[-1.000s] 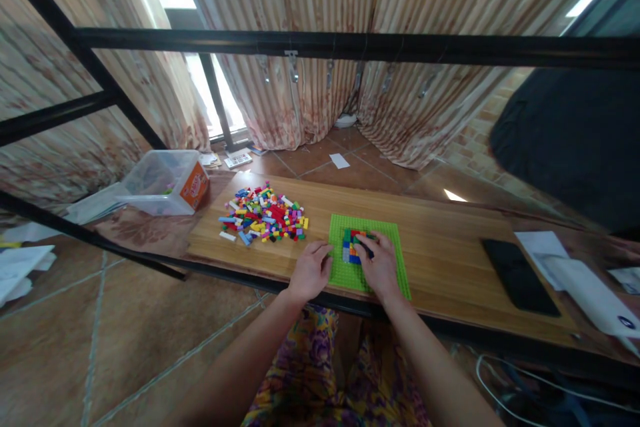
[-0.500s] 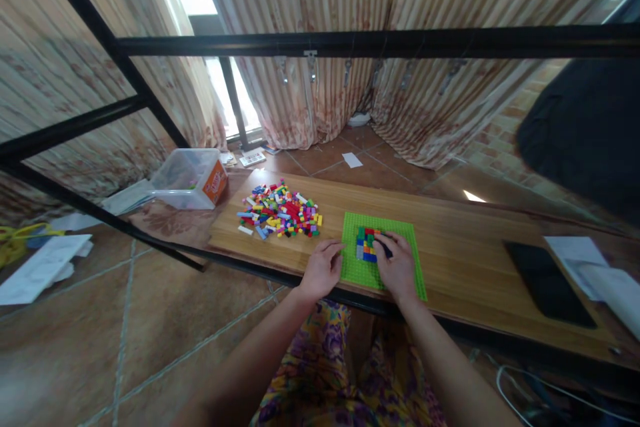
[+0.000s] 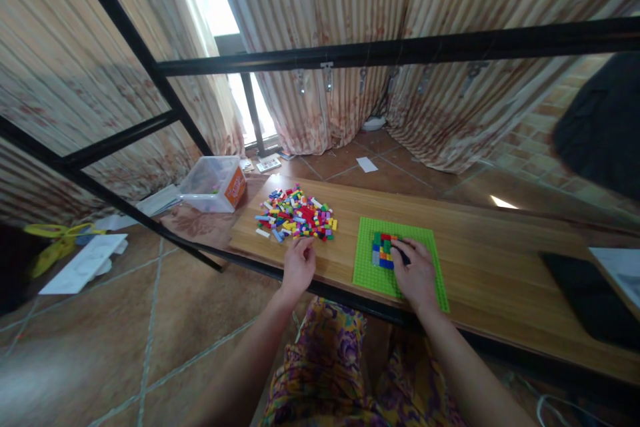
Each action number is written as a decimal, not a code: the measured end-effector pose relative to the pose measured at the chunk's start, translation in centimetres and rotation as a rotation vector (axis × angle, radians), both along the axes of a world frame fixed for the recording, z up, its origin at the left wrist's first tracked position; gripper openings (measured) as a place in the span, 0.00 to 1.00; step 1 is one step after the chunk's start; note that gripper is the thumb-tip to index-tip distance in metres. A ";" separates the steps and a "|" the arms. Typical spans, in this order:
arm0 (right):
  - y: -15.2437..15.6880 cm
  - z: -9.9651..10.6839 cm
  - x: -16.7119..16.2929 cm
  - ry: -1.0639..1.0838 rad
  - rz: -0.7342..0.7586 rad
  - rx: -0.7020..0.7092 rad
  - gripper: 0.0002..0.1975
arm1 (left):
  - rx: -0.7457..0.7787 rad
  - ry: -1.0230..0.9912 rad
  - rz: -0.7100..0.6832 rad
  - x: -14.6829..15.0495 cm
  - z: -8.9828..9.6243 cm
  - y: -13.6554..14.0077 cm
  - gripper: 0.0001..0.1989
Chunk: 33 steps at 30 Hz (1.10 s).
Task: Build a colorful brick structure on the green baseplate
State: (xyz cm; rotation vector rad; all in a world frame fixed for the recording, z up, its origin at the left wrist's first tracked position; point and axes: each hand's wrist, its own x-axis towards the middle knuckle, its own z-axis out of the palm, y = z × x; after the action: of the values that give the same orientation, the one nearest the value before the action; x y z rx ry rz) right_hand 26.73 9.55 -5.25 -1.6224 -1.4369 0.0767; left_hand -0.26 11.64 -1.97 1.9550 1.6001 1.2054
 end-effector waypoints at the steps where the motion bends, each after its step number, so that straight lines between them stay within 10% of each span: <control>1: 0.0 0.0 0.0 -0.003 0.000 -0.001 0.17 | 0.008 0.000 0.012 -0.1 0.0 0.2 0.14; 33: 0.1 -0.2 -0.1 -0.007 0.002 0.017 0.18 | 0.168 0.545 -0.002 -1.2 1.7 8.1 0.10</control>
State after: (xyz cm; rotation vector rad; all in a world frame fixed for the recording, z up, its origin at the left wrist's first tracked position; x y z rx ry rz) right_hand 26.67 9.61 -5.43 -1.6088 -1.4405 0.0598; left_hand -1.42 19.70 -0.29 2.5519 1.7807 0.8687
